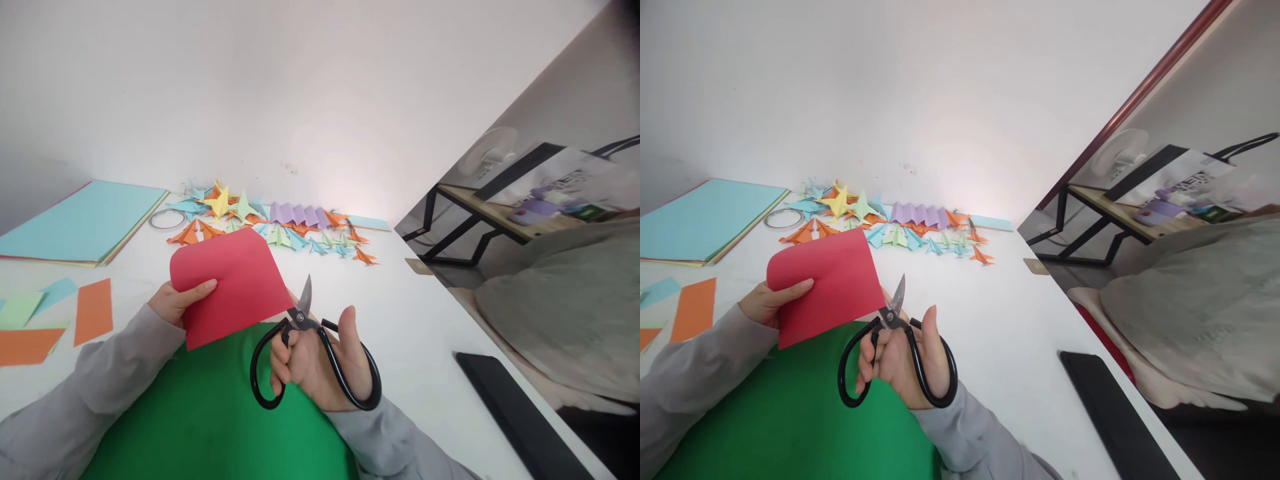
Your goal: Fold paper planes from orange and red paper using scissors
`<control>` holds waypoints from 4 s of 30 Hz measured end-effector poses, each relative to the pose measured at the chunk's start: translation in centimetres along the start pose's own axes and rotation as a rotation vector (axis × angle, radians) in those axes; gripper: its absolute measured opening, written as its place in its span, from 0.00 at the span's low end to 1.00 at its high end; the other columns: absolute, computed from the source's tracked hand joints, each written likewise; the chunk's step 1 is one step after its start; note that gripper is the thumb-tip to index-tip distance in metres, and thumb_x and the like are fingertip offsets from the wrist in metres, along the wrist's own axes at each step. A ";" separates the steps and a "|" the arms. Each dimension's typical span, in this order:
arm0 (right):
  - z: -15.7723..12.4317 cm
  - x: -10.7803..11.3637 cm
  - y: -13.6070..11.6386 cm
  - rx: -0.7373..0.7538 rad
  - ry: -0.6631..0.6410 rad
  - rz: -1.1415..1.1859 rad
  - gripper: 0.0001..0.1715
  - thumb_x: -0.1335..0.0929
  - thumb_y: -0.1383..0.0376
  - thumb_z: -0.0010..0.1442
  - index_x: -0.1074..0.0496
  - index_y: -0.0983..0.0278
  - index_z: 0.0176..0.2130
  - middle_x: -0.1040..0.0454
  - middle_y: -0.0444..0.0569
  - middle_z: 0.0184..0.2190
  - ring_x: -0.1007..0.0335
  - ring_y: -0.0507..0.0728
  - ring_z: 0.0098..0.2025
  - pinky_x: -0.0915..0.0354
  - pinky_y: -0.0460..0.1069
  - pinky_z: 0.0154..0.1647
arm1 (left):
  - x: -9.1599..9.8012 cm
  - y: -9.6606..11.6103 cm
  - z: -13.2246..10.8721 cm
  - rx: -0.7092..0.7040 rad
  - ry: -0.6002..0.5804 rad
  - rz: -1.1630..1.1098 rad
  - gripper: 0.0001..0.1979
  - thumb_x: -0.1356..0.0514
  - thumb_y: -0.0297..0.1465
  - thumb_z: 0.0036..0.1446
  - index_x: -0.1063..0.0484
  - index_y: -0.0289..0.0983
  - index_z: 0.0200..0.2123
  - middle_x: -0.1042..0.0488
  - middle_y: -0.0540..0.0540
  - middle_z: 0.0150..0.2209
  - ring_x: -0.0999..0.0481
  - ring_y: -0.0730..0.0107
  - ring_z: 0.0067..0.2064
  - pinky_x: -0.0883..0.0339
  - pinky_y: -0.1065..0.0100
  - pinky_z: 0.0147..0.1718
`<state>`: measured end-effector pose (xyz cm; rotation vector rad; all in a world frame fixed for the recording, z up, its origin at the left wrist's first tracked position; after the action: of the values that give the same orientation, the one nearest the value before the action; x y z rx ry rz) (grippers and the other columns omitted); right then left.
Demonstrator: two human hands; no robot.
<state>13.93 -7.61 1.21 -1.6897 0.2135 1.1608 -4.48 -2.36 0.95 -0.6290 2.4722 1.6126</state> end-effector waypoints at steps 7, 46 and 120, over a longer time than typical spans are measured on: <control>0.0 0.0 -0.1 0.023 0.000 -0.017 0.41 0.45 0.33 0.51 0.31 0.65 0.34 0.33 0.47 0.26 0.36 0.53 0.24 0.37 0.53 0.26 | 0.1 -0.1 0.1 -0.014 0.004 0.004 0.12 0.33 0.22 0.42 0.24 0.36 0.33 0.20 0.42 0.33 0.20 0.53 0.37 0.21 0.65 0.28; -0.2 0.2 -0.1 -0.052 0.002 -0.006 0.43 0.48 0.32 0.52 0.37 0.61 0.46 0.34 0.44 0.25 0.38 0.54 0.24 0.38 0.53 0.26 | 0.0 -0.3 -0.3 0.030 0.035 0.040 0.11 0.32 0.21 0.40 0.23 0.35 0.31 0.20 0.43 0.32 0.20 0.53 0.35 0.21 0.66 0.28; -0.4 0.5 -0.9 -0.078 -0.020 -0.178 0.54 0.54 0.31 0.50 0.57 0.57 0.65 0.32 0.45 0.25 0.38 0.54 0.22 0.38 0.52 0.24 | 0.7 1.0 0.5 -0.057 -0.028 -0.032 0.24 0.32 0.21 0.40 0.26 0.39 0.44 0.20 0.44 0.37 0.21 0.51 0.41 0.21 0.61 0.34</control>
<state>15.00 -7.36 1.43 -1.7263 0.0048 1.0640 -5.56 -1.77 1.42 -0.6448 2.3921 1.6733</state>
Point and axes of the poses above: each hand's wrist, its own z-axis towards the middle knuckle, its own x-axis out of the back of the hand, y = z × x, the point moved 5 cm from there along z, towards the middle knuckle
